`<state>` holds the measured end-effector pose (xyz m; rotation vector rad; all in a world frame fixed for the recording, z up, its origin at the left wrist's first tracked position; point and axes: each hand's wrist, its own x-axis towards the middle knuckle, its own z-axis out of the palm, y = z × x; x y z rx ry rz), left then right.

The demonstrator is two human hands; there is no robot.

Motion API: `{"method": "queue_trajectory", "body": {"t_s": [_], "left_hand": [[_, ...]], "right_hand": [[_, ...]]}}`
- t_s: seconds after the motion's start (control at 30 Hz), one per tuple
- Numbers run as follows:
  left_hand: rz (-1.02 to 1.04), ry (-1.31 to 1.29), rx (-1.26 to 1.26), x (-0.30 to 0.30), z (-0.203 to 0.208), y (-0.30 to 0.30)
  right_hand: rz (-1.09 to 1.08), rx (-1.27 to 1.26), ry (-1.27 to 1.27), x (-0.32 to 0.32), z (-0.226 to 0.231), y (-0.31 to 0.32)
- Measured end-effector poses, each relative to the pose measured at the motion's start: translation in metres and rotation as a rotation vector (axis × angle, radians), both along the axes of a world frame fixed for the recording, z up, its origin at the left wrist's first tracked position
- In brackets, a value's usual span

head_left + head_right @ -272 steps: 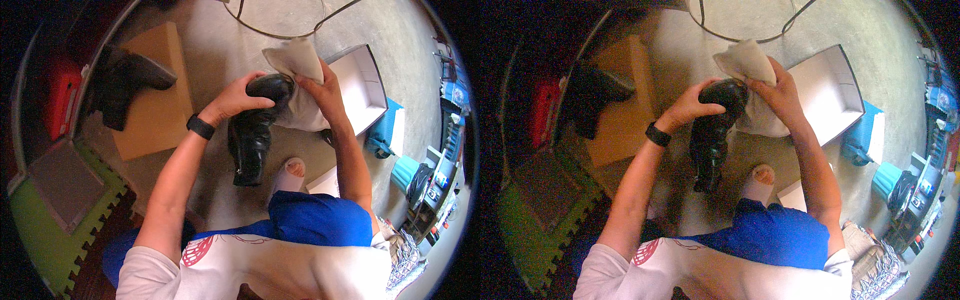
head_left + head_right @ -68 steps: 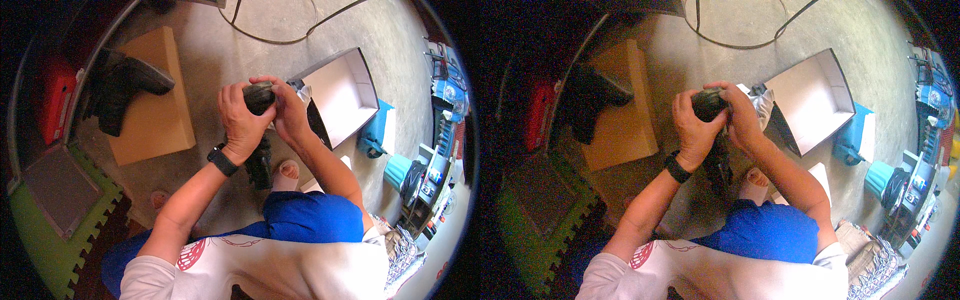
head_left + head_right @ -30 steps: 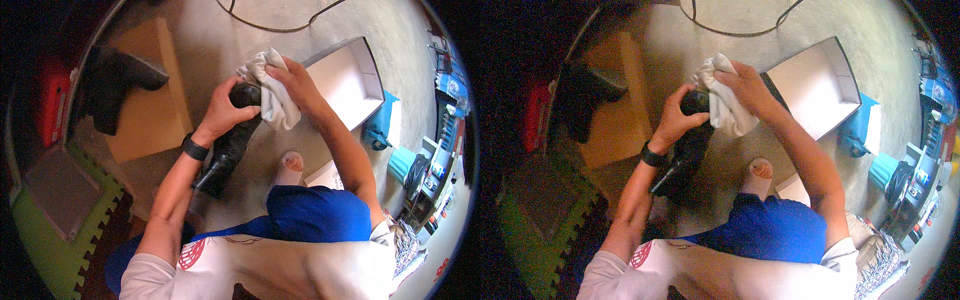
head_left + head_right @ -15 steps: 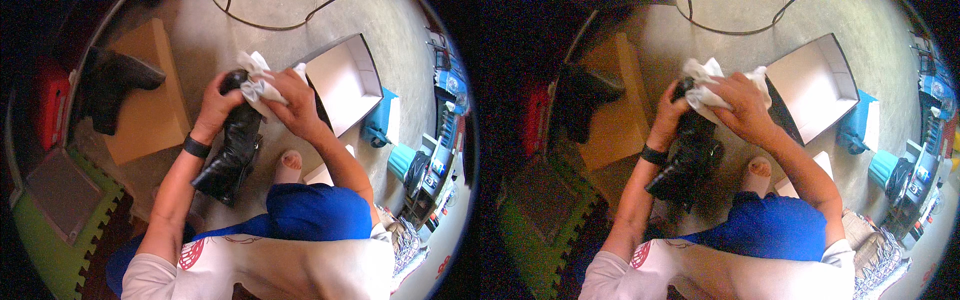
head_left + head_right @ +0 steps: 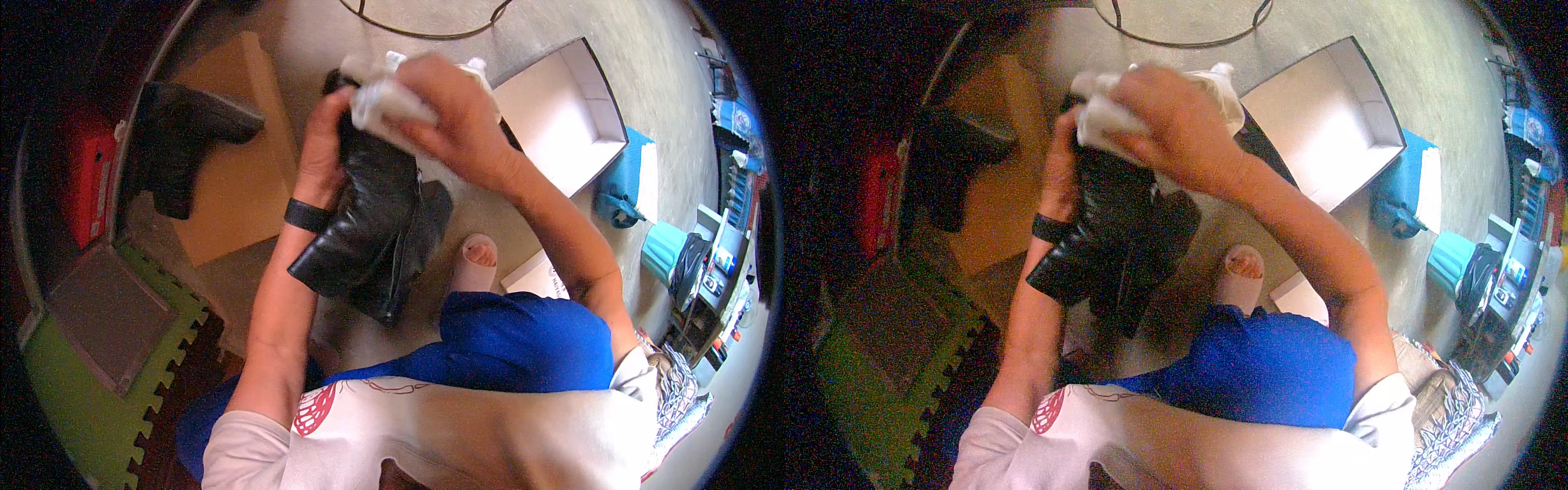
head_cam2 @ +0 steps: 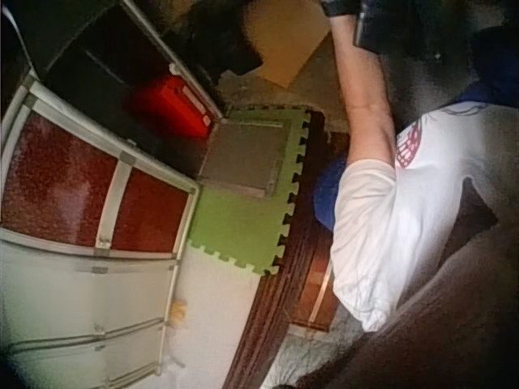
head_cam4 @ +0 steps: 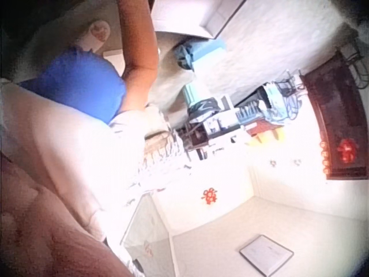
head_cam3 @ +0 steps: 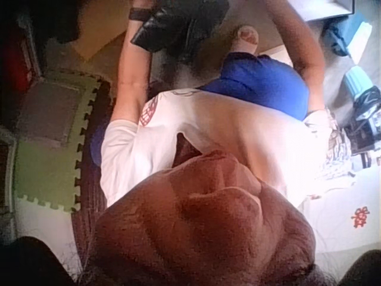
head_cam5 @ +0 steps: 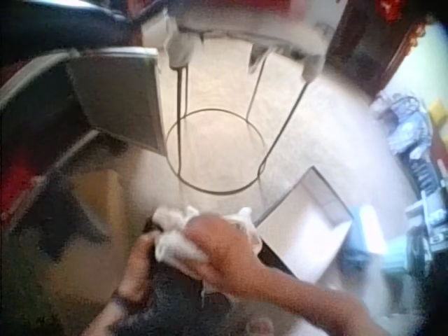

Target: The person wipes a pair of black boots with a cloth, cleaning the exterior and the sole before placing them back into a box.

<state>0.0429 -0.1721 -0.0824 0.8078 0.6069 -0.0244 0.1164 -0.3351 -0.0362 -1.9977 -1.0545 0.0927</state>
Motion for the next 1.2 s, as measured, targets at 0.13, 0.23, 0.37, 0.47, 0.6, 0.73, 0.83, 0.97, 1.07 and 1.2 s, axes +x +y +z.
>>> {"method": "queue_trajectory", "body": {"t_s": [0.13,0.23,0.37,0.47,0.6,0.73,0.83,0.97,1.07,1.2], "left_hand": [[0.063,0.008,-0.133,0.005,0.026,0.002],[0.050,0.043,-0.136,0.002,0.018,-0.002],[0.114,0.131,-0.122,-0.003,0.004,-0.016],[0.205,0.117,-0.004,0.004,-0.025,0.001],[0.361,0.061,-0.008,0.019,-0.027,0.020],[0.465,0.106,-0.026,0.028,-0.071,0.030],[0.483,0.224,0.060,0.020,-0.080,0.017],[0.297,0.385,0.497,0.008,-0.086,0.013],[0.250,0.217,1.150,0.000,-0.104,0.020],[0.087,0.025,1.840,0.018,-0.040,-0.026]], "right_hand": [[0.100,-0.031,0.084,-0.022,-0.014,-0.028],[0.024,0.010,0.223,-0.029,-0.022,-0.051],[-0.137,-0.082,0.304,-0.030,-0.025,-0.075],[-0.302,-0.295,0.221,-0.032,-0.027,-0.089],[-0.415,-0.155,0.814,-0.033,-0.054,-0.111],[-0.213,-0.106,1.194,-0.052,-0.057,-0.079],[-0.228,0.001,1.129,-0.056,-0.074,-0.071],[-0.242,-0.105,0.889,-0.049,-0.103,-0.079],[-0.300,-0.150,0.975,-0.043,-0.103,-0.074],[-0.351,-0.214,0.904,-0.038,-0.124,-0.088]]}}
